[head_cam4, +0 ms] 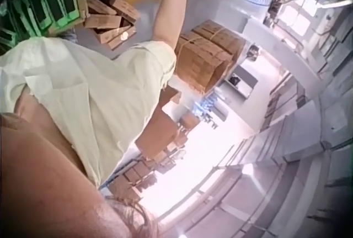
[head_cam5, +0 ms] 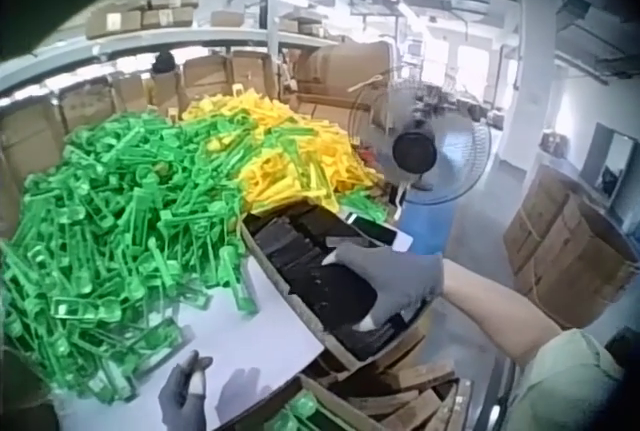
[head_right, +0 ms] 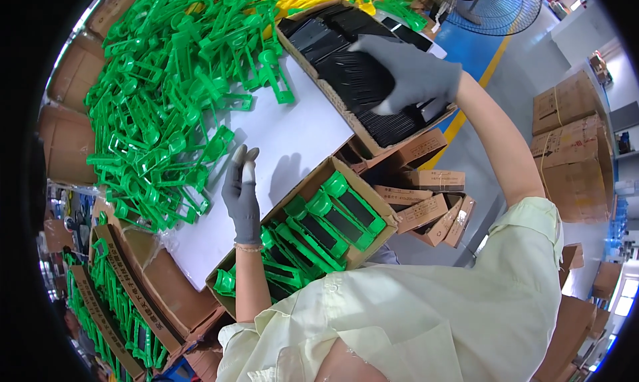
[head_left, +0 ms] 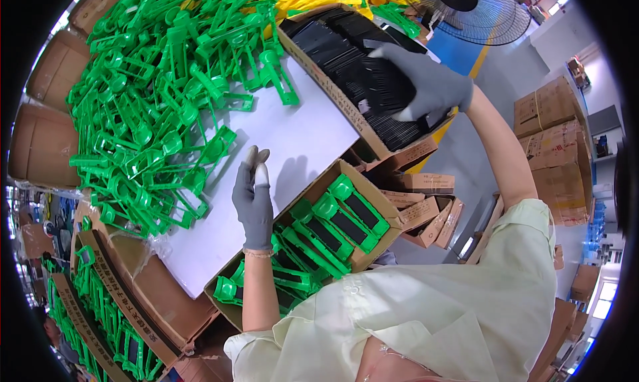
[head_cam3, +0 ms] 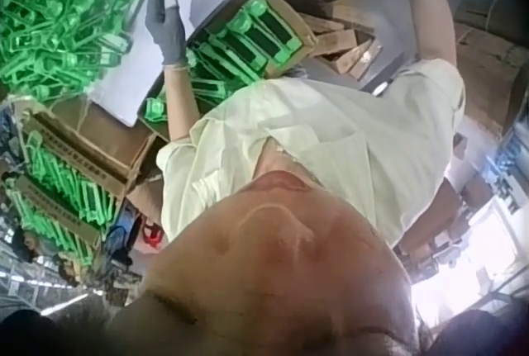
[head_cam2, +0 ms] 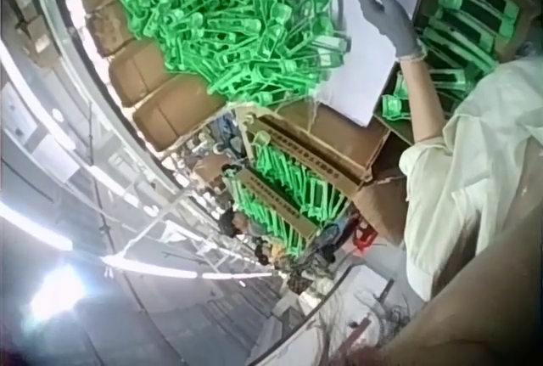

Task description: Assembling black strips onto green plastic frames and organizing them into boxes.

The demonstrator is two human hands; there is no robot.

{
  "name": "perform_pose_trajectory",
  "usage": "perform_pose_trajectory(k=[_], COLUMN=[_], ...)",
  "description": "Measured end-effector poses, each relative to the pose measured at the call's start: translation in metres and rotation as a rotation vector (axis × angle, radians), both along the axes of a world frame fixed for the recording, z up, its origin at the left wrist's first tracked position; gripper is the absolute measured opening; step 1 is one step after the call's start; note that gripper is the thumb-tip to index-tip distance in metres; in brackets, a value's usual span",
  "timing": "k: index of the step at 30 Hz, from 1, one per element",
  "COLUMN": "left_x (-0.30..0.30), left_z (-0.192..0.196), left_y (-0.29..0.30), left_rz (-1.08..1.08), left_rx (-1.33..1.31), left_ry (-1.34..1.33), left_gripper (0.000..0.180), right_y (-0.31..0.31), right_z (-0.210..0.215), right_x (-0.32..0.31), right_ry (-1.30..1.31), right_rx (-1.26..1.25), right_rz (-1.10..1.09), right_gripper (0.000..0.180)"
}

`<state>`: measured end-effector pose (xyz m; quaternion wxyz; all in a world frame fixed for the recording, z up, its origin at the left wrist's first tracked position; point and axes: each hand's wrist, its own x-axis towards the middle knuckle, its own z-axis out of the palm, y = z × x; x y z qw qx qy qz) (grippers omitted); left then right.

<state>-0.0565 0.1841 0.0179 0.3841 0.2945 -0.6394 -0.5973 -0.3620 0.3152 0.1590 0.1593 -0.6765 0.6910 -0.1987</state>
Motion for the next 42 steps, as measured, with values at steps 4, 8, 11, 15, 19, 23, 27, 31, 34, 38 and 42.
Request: perform_pose_trajectory(k=[4,8,11,15,19,23,27,31,34,38,42], left_x=[0.006,-0.010,-0.034,-0.046,-0.054,-0.065,-0.052,-0.024,-0.030,-0.078,-0.140], left_z=[-0.009,0.000,-0.016,-0.047,-0.056,-0.046,-0.045,-0.031,-0.006,0.010,0.001], left_y=[-0.010,-0.021,-0.035,-0.060,-0.074,-0.102,-0.102,-0.076,-0.073,-0.117,-0.172], left_rz=[0.079,0.079,-0.022,-0.128,-0.224,-0.272,-0.286,-0.296,-0.072,-0.038,-0.091], left_rx=[-0.015,-0.593,-0.988,-1.068,-1.031,-1.011,-1.064,-1.030,-0.945,-0.991,-1.284], left_ry=[0.038,-0.256,-0.514,-0.691,-0.730,-0.699,-0.673,-0.566,-0.394,-0.415,-0.525], left_gripper=[0.040,0.068,0.094,0.120,0.136,0.141,0.130,0.093,0.049,0.034,0.034], right_y=[-0.063,-0.118,-0.131,-0.130,-0.113,-0.121,-0.107,-0.069,-0.068,-0.064,-0.069], right_z=[-0.013,-0.077,-0.119,-0.154,-0.175,-0.166,-0.175,-0.187,-0.186,-0.186,-0.191], right_x=[0.044,0.080,0.092,0.093,0.085,0.085,0.085,0.086,0.087,0.088,0.096], right_ry=[0.096,0.270,0.371,0.318,0.429,0.410,0.347,0.292,0.170,0.116,-0.015], right_rx=[0.042,0.109,0.211,0.147,-0.035,-0.028,-0.244,-0.369,-0.365,-0.355,-0.307], right_rz=[0.183,0.270,0.253,0.162,0.059,-0.043,-0.107,-0.181,-0.126,-0.140,-0.160], right_gripper=[0.076,0.076,0.076,0.090,0.104,0.099,0.085,0.055,0.026,0.026,0.025])
